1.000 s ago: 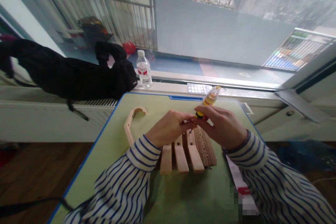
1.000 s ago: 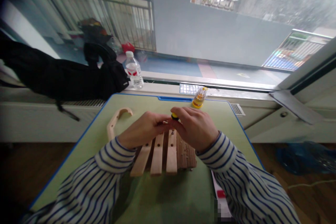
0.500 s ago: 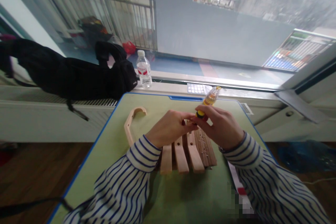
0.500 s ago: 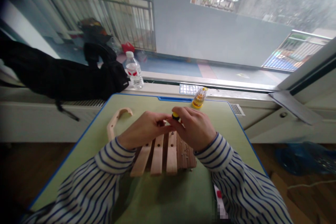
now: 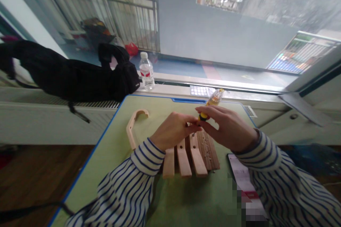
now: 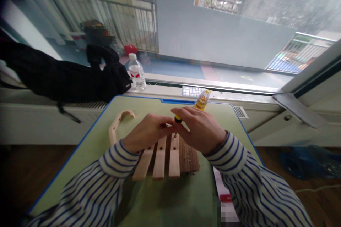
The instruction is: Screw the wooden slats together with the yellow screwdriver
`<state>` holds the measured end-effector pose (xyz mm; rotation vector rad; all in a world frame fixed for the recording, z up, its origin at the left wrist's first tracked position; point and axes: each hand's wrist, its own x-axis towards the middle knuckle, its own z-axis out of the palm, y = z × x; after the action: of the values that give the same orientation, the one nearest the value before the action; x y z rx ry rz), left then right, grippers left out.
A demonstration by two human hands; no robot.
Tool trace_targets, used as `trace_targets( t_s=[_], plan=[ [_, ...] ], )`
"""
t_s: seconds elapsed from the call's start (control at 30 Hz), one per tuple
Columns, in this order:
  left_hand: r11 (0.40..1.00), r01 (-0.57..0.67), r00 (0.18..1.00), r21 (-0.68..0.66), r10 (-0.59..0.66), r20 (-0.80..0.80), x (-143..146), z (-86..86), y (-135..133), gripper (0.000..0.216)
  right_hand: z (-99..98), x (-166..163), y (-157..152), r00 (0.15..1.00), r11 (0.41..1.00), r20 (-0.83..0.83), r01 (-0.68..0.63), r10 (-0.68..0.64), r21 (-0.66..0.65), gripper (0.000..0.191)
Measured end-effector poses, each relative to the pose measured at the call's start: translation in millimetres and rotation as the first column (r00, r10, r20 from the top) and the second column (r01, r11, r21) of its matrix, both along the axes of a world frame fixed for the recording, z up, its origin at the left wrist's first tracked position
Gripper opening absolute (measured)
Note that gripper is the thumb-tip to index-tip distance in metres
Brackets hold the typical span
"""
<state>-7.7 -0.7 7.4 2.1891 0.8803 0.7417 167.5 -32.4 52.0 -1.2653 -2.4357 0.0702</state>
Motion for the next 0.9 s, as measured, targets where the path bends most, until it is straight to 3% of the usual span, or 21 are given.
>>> trace_targets(
  t_s=[0.23,0.9],
  plan=[
    [0.999,0.026,1.0,-0.021,-0.026,-0.011,0,-3.0,1,0.025,0.0,1,4,1.0,1.0,0.009,-0.008,0.008,0.018,0.026],
    [0.996,0.087,0.996,0.019,-0.087,-0.015,-2,-6.4,2,0.028,-22.3,0,3,0.992,0.987,-0.102,0.086,-0.072,0.136,0.026]
  ],
)
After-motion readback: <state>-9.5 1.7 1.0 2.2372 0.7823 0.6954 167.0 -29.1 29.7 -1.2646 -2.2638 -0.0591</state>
